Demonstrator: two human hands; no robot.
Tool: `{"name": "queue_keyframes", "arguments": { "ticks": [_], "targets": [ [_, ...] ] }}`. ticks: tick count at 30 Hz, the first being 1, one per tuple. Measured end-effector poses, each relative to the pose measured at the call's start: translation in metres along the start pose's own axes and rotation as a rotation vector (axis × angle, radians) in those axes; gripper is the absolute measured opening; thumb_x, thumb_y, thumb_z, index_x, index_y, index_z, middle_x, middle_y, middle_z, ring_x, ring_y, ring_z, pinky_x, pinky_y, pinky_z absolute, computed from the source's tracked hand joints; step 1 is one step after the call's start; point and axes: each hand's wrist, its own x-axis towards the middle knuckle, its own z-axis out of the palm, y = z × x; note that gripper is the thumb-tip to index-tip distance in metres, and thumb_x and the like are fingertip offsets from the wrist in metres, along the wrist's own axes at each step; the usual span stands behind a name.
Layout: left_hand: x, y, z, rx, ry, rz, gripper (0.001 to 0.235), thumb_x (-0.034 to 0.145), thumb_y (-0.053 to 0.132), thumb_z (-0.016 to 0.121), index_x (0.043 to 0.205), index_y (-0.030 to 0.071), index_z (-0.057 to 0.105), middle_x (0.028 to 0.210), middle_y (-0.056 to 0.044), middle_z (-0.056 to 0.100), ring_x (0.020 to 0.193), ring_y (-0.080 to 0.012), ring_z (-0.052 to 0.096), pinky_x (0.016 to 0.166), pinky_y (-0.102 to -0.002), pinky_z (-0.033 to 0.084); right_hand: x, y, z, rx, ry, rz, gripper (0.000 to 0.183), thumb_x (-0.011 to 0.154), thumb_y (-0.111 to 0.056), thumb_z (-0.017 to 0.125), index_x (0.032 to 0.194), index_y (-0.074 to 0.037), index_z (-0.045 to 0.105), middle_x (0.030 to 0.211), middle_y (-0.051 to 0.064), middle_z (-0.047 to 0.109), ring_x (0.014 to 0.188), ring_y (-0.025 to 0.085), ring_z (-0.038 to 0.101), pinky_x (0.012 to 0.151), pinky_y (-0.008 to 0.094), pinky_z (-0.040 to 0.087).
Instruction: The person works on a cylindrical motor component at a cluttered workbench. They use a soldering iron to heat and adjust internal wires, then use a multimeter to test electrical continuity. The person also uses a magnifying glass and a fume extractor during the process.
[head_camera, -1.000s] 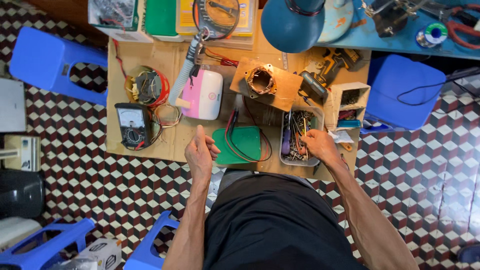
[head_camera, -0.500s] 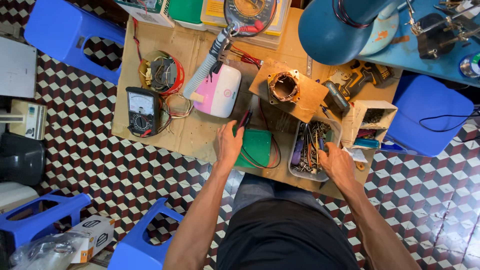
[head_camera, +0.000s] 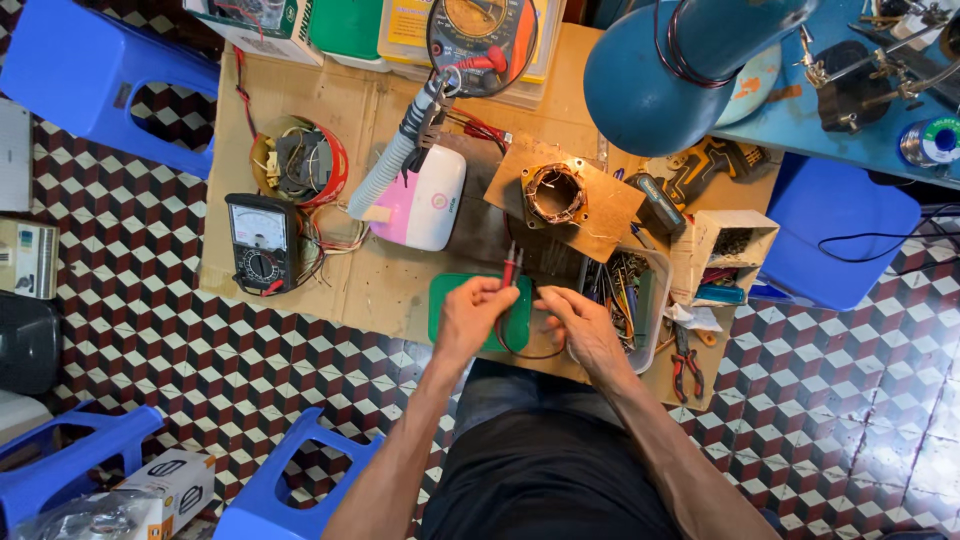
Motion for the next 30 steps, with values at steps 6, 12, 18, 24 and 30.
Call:
{"name": "queue_keyframes", "arguments": {
  "ticks": [6, 12, 18, 24, 30],
  "targets": [
    [-0.067, 0.056, 0.017, -0.278, -0.002, 0.07, 0.031, 0.094, 0.021, 0.074, 0.116, -0.001, 0.072, 0.098, -0.007, 0.077, 0.089, -0.0089, 0.071, 0.078, -0.021, 0.055, -0.01, -0.018, 0.023, 0.157, -0.058, -0.239, 0.035, 0.101, -0.031, 0.065, 0.112, 0.001, 0.074, 0.085, -0.002, 0.064, 0.076, 0.005, 0.055, 0.067, 0.02, 0.044],
    [-0.075, 0.105, 0.008, -0.218, -0.095, 0.22, 0.038, 0.099, 0.018, 0.061, 0.135, 0.008, 0.057, 0.101, -0.003, 0.07, 0.086, -0.0086, 0.069, 0.074, -0.024, 0.059, -0.043, -0.057, -0.013, 0.351, -0.021, -0.242, 0.041, 0.1, -0.025, 0.058, 0.136, -0.003, 0.057, 0.096, 0.006, 0.072, 0.075, 0.009, 0.063, 0.064, 0.022, 0.051],
    [-0.074, 0.133, 0.013, 0.261, -0.067, 0.55, 0.039, 0.103, 0.019, 0.061, 0.141, 0.01, 0.061, 0.095, -0.006, 0.066, 0.08, -0.0126, 0.064, 0.073, -0.028, 0.052, -0.058, -0.082, -0.026, 0.118, -0.018, -0.316, 0.052, 0.101, -0.027, 0.055, 0.148, -0.005, 0.056, 0.087, 0.001, 0.066, 0.055, 0.003, 0.043, 0.045, 0.018, 0.034],
    [-0.073, 0.138, 0.025, 0.206, -0.01, 0.399, 0.03, 0.101, 0.026, 0.063, 0.127, 0.015, 0.073, 0.084, -0.002, 0.065, 0.071, -0.0119, 0.06, 0.064, -0.027, 0.05, -0.055, -0.093, -0.021, 0.151, -0.047, -0.281, 0.049, 0.103, -0.026, 0.055, 0.147, -0.004, 0.057, 0.072, 0.002, 0.059, 0.045, 0.004, 0.04, 0.037, 0.018, 0.03],
    [-0.069, 0.14, 0.026, 0.13, -0.034, 0.473, 0.03, 0.103, 0.026, 0.063, 0.128, 0.013, 0.072, 0.093, -0.002, 0.069, 0.079, -0.0109, 0.063, 0.069, -0.027, 0.052, -0.053, -0.101, -0.017, 0.259, -0.149, -0.24, 0.046, 0.101, -0.021, 0.054, 0.143, -0.003, 0.057, 0.076, 0.006, 0.065, 0.042, 0.006, 0.044, 0.036, 0.02, 0.034]
  ]
}}
